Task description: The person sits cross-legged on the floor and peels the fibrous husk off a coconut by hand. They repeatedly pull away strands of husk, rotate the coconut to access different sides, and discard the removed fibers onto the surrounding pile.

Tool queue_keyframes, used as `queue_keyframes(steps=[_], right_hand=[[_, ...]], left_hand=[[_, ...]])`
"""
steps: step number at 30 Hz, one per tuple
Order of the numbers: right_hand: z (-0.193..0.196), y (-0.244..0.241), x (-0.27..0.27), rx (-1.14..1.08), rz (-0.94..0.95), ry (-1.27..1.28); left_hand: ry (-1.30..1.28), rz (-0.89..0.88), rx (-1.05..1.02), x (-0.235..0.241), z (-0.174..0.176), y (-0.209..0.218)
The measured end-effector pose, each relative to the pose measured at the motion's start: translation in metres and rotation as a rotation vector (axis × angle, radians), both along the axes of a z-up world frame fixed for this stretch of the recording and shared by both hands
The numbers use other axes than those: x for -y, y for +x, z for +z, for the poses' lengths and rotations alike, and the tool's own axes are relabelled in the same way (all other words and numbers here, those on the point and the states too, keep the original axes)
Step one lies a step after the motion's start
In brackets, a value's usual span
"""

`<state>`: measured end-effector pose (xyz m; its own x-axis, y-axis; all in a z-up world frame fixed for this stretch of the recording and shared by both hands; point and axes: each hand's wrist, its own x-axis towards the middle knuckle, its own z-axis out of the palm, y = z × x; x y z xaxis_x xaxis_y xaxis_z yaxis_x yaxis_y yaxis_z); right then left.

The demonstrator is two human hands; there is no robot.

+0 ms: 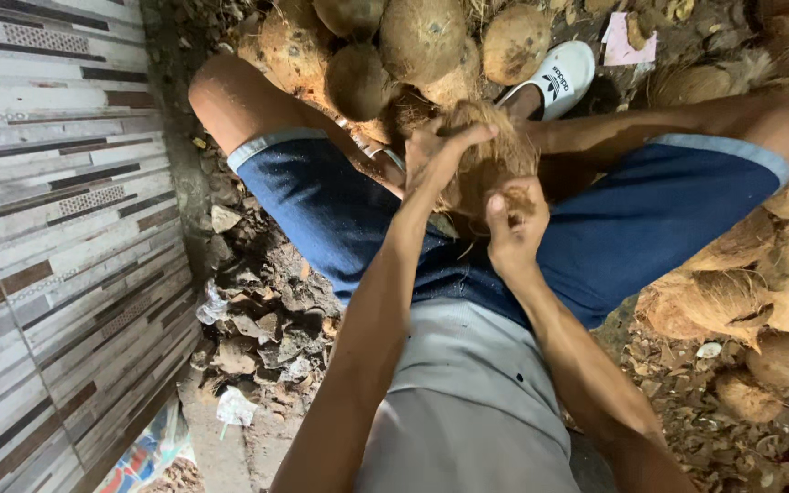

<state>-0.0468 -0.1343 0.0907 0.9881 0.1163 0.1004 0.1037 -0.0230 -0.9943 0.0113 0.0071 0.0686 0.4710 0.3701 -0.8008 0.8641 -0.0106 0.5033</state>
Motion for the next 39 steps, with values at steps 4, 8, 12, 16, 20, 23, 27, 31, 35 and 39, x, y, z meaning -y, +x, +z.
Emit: queue_keyframes(steps=[4, 8, 12, 16, 20, 23, 27, 31, 35, 39], right_hand=[[-0.005, -0.008, 0.015, 0.091, -0.017, -0.054], [-0.007, -0.019, 0.024, 0.225, -0.002, -0.118], [-0.001, -0.028, 0.018, 0.218, 0.008, -0.074], [0.044, -0.017, 0.0, 0.291, 0.004, -0.062], [0.039, -0.02, 0.013, 0.264, -0.011, -0.025], [0.037, -0.008, 0.018, 0.274, -0.026, -0.066], [0.083, 0.037, -0.01, 0.245, 0.08, -0.076], [0.066, 0.03, -0.017, 0.131, 0.083, -0.02], [0.0, 0.014, -0.006, -0.08, -0.108, 0.488], [0.067, 0.011, -0.007, -0.387, -0.075, 0.653]], left_hand=[[-0.046, -0.013, -0.026, 0.002, 0.055, 0.022], [-0.392, 0.299, -0.172, -0.017, 0.183, 0.034], [-0.32, 0.242, -0.064, -0.011, 0.133, 0.025], [-0.259, 0.206, -0.012, -0.003, 0.079, 0.011], [-0.177, 0.151, 0.108, 0.008, 0.03, 0.003], [-0.17, 0.226, 0.172, 0.014, 0.019, 0.001], [-0.09, -0.012, 0.125, 0.0, -0.008, -0.021], [-0.263, 0.389, 0.177, 0.003, 0.059, -0.006], [-0.226, 0.355, 0.228, -0.006, 0.087, -0.008], [-0.279, 0.389, 0.11, -0.003, 0.097, -0.013]])
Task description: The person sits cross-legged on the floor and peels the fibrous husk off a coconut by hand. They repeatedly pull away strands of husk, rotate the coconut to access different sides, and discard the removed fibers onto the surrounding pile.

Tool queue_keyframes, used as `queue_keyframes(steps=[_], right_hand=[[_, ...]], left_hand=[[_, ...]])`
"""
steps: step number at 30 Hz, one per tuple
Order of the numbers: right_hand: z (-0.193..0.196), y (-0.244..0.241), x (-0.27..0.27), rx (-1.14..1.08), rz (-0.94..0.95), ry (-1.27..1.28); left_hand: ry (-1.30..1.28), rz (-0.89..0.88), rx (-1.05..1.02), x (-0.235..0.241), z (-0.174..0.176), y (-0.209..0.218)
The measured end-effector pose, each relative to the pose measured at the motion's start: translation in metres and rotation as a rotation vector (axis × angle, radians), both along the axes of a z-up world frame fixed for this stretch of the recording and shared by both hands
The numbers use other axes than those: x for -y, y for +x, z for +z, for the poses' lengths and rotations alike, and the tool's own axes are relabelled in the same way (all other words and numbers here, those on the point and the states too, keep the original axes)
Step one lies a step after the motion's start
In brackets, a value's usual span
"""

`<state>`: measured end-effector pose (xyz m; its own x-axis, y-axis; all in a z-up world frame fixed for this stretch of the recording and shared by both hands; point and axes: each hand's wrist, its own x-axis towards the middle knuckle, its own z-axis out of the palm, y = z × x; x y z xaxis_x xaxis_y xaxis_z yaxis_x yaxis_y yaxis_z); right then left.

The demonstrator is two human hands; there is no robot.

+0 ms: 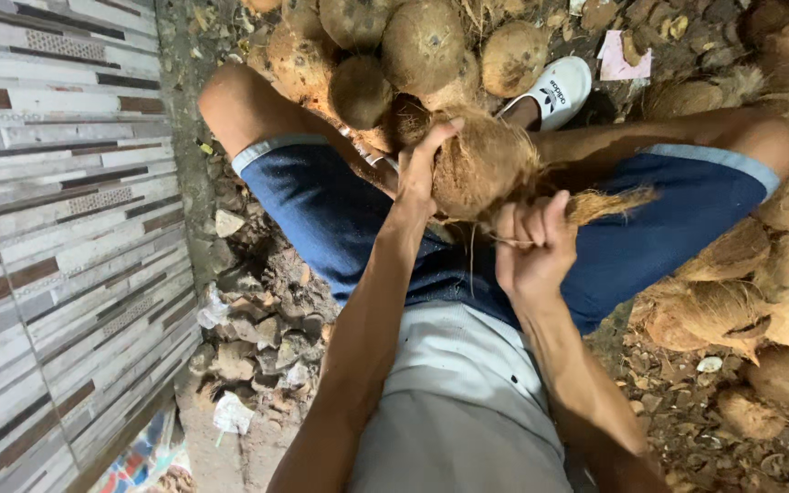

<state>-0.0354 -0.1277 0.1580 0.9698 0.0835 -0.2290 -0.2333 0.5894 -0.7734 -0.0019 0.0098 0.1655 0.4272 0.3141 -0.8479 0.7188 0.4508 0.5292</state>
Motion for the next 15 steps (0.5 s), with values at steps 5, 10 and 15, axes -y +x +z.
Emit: queue_keyframes(steps=[5, 10, 15], right_hand=[[0.013, -0.012, 0.012, -0.133, -0.084, 0.088], [0.019, -0.027, 0.018, 0.02, -0.113, -0.205], [0.028, -0.047, 0.018, 0.1, -0.219, -0.286]], left_hand=[[-0.071, 0.107, 0.0, 0.009, 0.018, 0.0], [-0.158, 0.244, 0.081, 0.008, 0.026, 0.031], [-0.33, 0.205, 0.214, 0.023, -0.005, 0.011]])
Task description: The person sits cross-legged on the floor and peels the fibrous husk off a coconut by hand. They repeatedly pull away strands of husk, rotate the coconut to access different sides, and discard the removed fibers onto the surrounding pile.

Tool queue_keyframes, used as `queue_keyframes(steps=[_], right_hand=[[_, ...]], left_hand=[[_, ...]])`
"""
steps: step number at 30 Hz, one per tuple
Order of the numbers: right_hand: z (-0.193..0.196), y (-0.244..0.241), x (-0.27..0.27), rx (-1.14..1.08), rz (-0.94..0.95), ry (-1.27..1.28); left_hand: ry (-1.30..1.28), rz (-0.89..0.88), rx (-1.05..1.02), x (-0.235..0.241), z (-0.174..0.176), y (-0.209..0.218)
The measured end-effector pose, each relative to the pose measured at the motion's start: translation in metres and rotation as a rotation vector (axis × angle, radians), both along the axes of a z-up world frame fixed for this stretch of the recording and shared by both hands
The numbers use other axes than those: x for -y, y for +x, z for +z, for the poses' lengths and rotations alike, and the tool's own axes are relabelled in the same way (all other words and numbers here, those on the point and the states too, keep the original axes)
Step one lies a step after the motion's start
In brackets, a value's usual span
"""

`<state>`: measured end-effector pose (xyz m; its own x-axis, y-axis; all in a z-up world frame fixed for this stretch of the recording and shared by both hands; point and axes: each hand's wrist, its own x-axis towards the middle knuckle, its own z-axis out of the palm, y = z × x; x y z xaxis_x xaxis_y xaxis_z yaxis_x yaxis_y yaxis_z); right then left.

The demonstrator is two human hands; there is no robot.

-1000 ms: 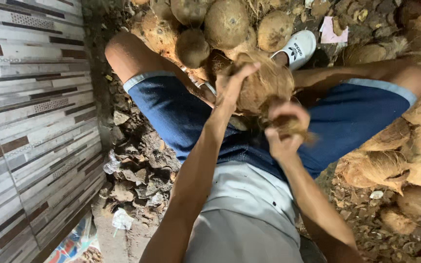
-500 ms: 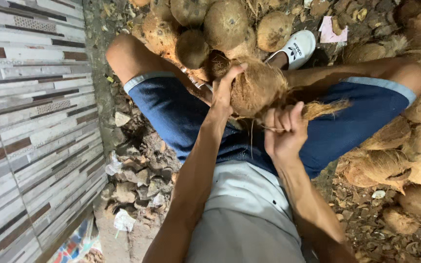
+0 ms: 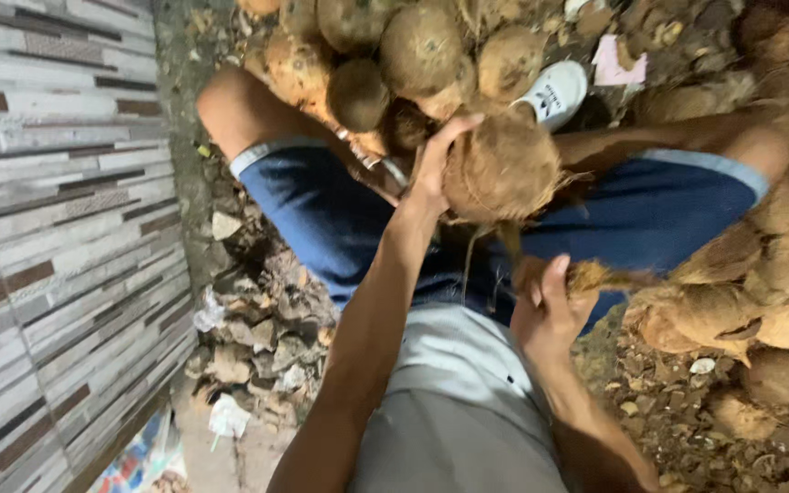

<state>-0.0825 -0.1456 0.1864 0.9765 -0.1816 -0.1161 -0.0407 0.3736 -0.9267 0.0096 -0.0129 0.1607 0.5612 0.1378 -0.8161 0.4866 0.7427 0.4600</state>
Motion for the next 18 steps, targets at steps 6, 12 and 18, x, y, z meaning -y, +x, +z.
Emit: queue_keyframes(steps=[6, 12, 18], right_hand=[[0.018, -0.071, 0.087, 0.584, 0.251, -1.147], [0.023, 0.014, 0.04, -0.131, 0.011, -0.177], [-0.068, 0.116, -0.002, -0.268, 0.196, -0.383]], left_hand=[[0.22, -0.153, -0.176, -0.047, -0.029, 0.032], [0.074, -0.035, 0.727, -0.12, -0.054, 0.034], [0.611, -0.285, 0.338, -0.148, -0.086, -0.003]])
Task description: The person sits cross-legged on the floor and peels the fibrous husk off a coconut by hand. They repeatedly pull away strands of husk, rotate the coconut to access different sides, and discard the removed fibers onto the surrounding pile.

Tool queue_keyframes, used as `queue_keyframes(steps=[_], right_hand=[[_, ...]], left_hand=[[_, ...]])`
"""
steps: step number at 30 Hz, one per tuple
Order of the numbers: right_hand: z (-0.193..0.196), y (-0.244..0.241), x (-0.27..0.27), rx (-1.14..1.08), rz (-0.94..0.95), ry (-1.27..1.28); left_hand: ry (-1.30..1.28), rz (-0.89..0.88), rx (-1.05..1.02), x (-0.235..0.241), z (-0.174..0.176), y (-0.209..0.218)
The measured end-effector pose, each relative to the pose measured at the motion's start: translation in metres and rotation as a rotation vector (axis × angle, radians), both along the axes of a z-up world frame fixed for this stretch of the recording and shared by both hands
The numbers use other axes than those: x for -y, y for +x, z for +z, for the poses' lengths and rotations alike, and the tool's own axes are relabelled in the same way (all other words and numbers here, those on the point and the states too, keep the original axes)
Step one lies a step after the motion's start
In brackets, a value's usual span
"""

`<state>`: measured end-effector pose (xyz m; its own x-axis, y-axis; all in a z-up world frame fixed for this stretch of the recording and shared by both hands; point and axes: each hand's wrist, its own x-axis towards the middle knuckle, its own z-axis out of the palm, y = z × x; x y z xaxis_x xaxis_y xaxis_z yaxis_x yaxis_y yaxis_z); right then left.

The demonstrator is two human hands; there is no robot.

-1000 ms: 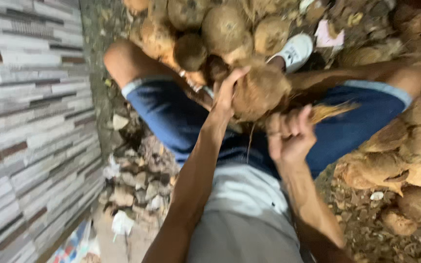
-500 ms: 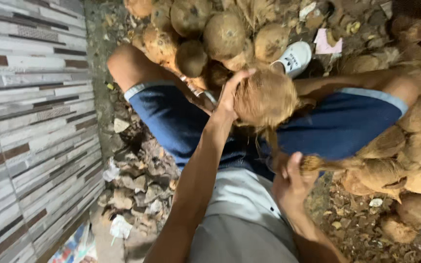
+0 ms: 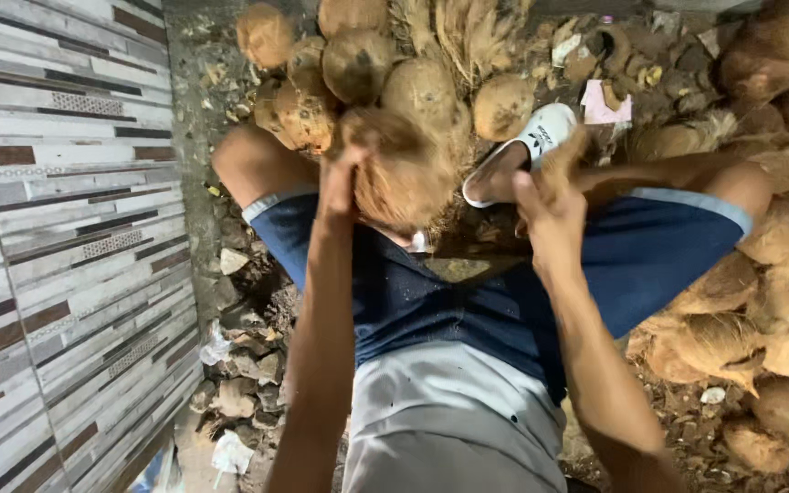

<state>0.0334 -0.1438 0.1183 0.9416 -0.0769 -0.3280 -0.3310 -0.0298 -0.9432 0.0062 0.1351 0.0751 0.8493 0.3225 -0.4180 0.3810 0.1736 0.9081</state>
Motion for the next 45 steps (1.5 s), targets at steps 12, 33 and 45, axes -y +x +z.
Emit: queue_keyframes(steps=[12, 33, 45], right_hand=[[-0.157, 0.106, -0.018, -0.355, 0.452, -0.488], [-0.224, 0.251, -0.159, -0.479, 0.868, -0.522], [-0.173, 0.266, -0.127, -0.227, 0.729, 0.056]], left_hand=[[-0.029, -0.234, -0.433, 0.051, 0.015, 0.001], [-0.271, -0.243, -0.835, 0.058, 0.004, 0.051], [-0.308, -0.097, -0.46, 0.048, 0.021, 0.05]])
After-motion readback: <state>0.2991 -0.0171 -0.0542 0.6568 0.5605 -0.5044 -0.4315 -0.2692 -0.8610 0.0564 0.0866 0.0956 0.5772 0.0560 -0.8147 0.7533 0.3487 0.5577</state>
